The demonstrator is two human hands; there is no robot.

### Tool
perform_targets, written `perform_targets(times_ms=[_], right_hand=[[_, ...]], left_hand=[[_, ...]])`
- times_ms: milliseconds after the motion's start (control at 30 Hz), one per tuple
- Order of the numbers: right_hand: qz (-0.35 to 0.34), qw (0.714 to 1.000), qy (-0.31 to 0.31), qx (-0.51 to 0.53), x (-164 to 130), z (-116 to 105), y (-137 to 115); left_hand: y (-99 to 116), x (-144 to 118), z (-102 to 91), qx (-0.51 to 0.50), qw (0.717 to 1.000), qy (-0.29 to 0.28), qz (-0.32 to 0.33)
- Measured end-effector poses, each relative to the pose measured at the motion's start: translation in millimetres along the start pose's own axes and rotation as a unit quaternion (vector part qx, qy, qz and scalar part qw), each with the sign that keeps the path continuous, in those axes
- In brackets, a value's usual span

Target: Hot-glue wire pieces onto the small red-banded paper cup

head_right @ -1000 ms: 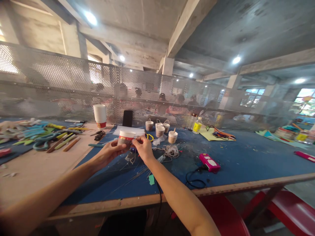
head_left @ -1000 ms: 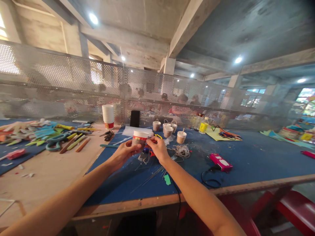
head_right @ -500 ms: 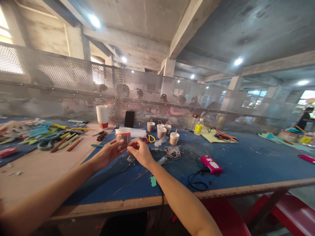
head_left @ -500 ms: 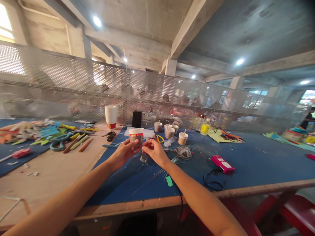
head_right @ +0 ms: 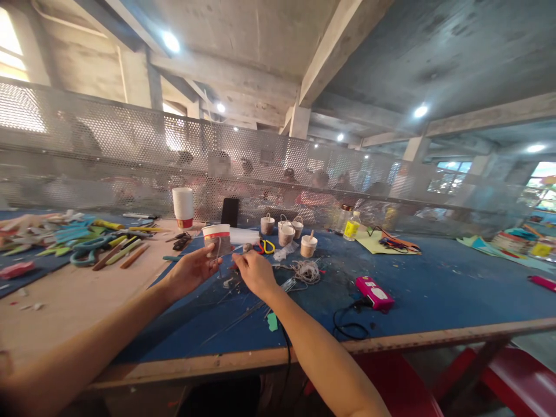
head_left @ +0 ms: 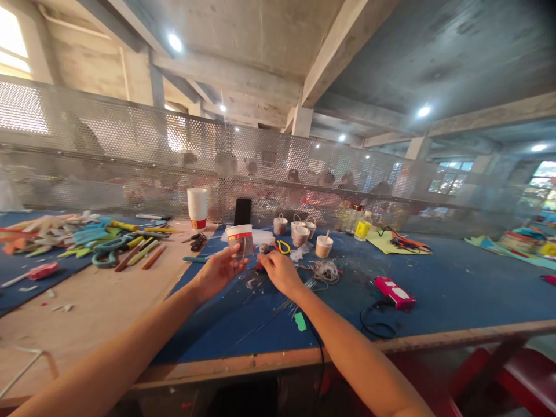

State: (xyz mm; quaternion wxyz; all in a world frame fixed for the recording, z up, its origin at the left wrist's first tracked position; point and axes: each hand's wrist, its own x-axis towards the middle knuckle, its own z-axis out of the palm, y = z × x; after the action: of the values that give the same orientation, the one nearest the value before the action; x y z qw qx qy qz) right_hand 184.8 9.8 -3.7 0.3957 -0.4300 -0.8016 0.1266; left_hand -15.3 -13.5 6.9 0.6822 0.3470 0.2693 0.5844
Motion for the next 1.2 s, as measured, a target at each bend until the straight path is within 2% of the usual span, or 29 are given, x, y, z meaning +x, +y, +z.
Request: perform_targets(times_ms=[67, 200, 300, 367, 533, 633, 733, 800, 867, 933, 1000, 1067, 1200], right_hand=[[0.02, 0.994, 0.014, -0.105, 1, -10, 7], [0.093, 0.962, -0.068, -0.248, -3, -29, 22], [0.134, 0.948, -0.138, -0.255, -5, -32, 32], [0.148, 0.946, -0.158, -0.241, -5, -29, 37], [0.165, 0.953, -0.134, -0.216, -2, -22, 47], [0.183, 0.968, -0.058, -0.163, 0, -25, 55], [0.206, 0.977, 0.062, -0.005, 6, -30, 59], [0.212, 0.955, 0.112, 0.174, 10, -31, 55], [0.194, 0.917, 0.119, 0.329, 11, -31, 47], [0.157, 0.894, 0.112, 0.403, 9, -32, 37], [0.107, 0.897, 0.103, 0.415, 5, -34, 26], [0.072, 0.915, 0.097, 0.385, 1, -37, 17], [0.055, 0.956, 0.065, 0.282, -8, -39, 2]], left_hand=[[1, 0, -0.7, -0.003, 1.0, -0.011, -0.002], [2, -1, -0.3, -0.006, 1.0, 0.004, -0.011], [2, -2, 1.4, -0.008, 1.0, -0.004, -0.014], [2, -3, 2.5, -0.011, 1.0, -0.012, -0.014], [1, -3, 2.5, -0.014, 1.0, -0.023, -0.016], [1, -1, -0.1, -0.019, 1.0, -0.018, -0.013], [1, 1, -2.8, -0.031, 0.999, -0.01, -0.012], [1, 1, -3.1, -0.037, 0.999, 0.0, -0.01], [2, 0, -2.3, -0.034, 0.999, 0.015, -0.006], [4, -1, -1.1, -0.027, 0.999, 0.021, -0.005], [4, -2, -0.7, -0.019, 1.0, 0.01, -0.007], [5, -1, -1.6, -0.014, 1.0, -0.004, -0.007], [4, 3, -5.5, -0.014, 1.0, -0.003, -0.001]])
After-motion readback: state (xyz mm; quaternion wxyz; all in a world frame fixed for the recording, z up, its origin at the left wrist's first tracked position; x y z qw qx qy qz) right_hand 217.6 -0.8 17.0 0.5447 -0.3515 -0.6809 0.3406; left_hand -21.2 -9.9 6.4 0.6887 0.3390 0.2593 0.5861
